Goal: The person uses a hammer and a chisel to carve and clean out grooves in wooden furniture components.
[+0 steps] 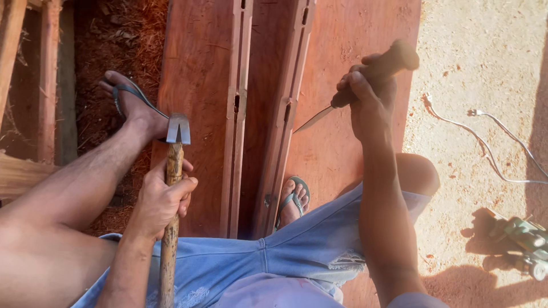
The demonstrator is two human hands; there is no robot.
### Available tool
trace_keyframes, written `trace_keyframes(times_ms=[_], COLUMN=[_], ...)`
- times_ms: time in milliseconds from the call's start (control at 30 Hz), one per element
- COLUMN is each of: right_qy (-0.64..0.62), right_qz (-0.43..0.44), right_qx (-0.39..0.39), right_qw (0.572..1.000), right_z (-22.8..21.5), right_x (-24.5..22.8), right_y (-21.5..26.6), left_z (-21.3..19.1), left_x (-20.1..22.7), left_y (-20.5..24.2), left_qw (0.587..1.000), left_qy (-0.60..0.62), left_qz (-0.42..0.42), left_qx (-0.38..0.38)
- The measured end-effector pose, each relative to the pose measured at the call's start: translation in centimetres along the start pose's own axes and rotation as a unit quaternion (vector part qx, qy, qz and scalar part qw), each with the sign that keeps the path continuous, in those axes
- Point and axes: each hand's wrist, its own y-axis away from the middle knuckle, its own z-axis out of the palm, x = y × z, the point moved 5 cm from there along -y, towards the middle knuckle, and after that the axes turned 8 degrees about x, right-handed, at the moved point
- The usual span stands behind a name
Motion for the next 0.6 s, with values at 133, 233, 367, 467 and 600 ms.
trace_keyframes(times_ms=[133,233,367,467,600], right_qy=[0.175,0.325,0.509,0.557,0.487], right_qz=[0.022,0.053,0.229,0.379,0.391], right_qx=[0.072,0.165,0.137,0.052,0.034], right_qw=[0.982,0.93,0.818,0.737,0.781], right_z=[-2.5,-12.4,-16.9,-15.9,-13.6], right_x=[2.2,13.2,24.1,30.5,30.6], right_y=[-2.3,-5.8,-8.4,-6.9,-3.5], left_z=[0.1,0.0,-0.3,-1.2,-1.9], left_x=[-0.4,-0.8,-1.5,-3.9,-5.3], left_y=[0.2,-0.3,-0.6,-1.9,-3.1], left_qw=[1.0,0.999,0.997,0.997,0.992], left_qy=[-0.018,-0.03,-0.079,-0.07,-0.099], left_qz=[-0.021,-0.014,-0.009,-0.016,-0.066], left_qx=[0.007,0.015,0.021,0.015,0.043])
